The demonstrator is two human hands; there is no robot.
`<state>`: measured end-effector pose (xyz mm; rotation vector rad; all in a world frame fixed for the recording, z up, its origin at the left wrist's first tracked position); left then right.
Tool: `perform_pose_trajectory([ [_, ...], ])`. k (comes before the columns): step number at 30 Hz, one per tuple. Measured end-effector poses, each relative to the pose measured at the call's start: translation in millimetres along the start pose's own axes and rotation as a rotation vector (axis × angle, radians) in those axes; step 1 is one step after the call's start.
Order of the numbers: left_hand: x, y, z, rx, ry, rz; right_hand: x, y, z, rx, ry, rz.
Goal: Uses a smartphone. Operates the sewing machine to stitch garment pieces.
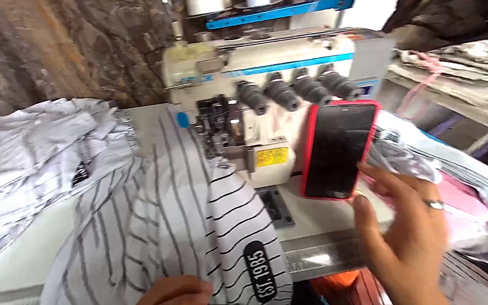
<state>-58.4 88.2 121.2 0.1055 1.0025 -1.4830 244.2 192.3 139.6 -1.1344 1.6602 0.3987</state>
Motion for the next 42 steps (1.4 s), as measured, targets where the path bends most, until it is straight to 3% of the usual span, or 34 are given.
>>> perform_pose_trajectory([
  [6,6.5,-22.2,-5.1,-0.071,-0.01,0.062,16.6,54.4,-34.2,-0.338,0.129,-0.323],
  [9,0.3,-34.1,-1.3,-0.119,-0.003,0.083,18.3,86.9,-40.0,-0.401,0.188,-0.377],
  [12,-6.7,-53.8,-1.9,-0.314,0.011,0.181,18.9,105.6,-36.8,-0.512,0.388,-0.376],
  [15,7.8,-98.8,-32.3,-0.647,-0.194,0.352,16.2,97.2,-28.7,-0.731,0.594,-0.353],
  [18,45.9,-123.7,-67.6,-0.945,-0.579,0.273,24.8,89.2,-28.3,-0.779,0.685,-0.375],
  [20,65.0,-121.6,-78.9,-1.103,-0.651,0.21,36.4,92.4,-39.6,-0.667,0.694,-0.503],
  [23,67.2,-123.7,-77.4,-1.083,-0.562,0.25,45.0,90.9,-46.0,-0.439,0.572,-0.543],
  [25,62.0,-139.4,-73.9,-0.853,-0.64,0.353,39.5,83.3,-43.4,-0.482,0.534,-0.432],
  [27,56.6,-162.8,-71.5,-0.471,-0.794,0.561,31.1,71.1,-38.7,-0.525,0.561,-0.285],
  [29,41.4,-188.5,-61.9,-0.301,-0.756,0.746,25.4,57.9,-36.3,-0.495,0.603,-0.183],
  [33,-5.9,-262.0,-49.6,-0.785,-0.423,0.796,15.8,43.9,-39.3,-0.36,0.543,-0.147],
  [35,-30.9,-294.2,-56.3,-0.946,-0.339,0.8,13.3,43.9,-42.7,-0.346,0.505,-0.169],
  [38,-65.4,-316.9,-76.6,-1.055,-0.499,0.698,10.6,50.0,-49.2,-0.36,0.456,-0.201],
  [40,-79.2,-317.9,-86.8,-1.017,-0.613,0.56,8.8,51.1,-50.5,-0.359,0.454,-0.186],
  [42,-92.1,-331.4,-109.7,-0.94,-0.623,0.469,5.7,50.1,-52.3,-0.36,0.439,-0.165],
])
Point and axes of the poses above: each hand's wrist, its own x-axis away from the middle knuckle, its own y-axis out of the palm, z = x × y, the point moved 8 cm from there along -x, towards the middle knuckle, and after that the axes turned 12 degrees about -x, right-handed, at the moved point
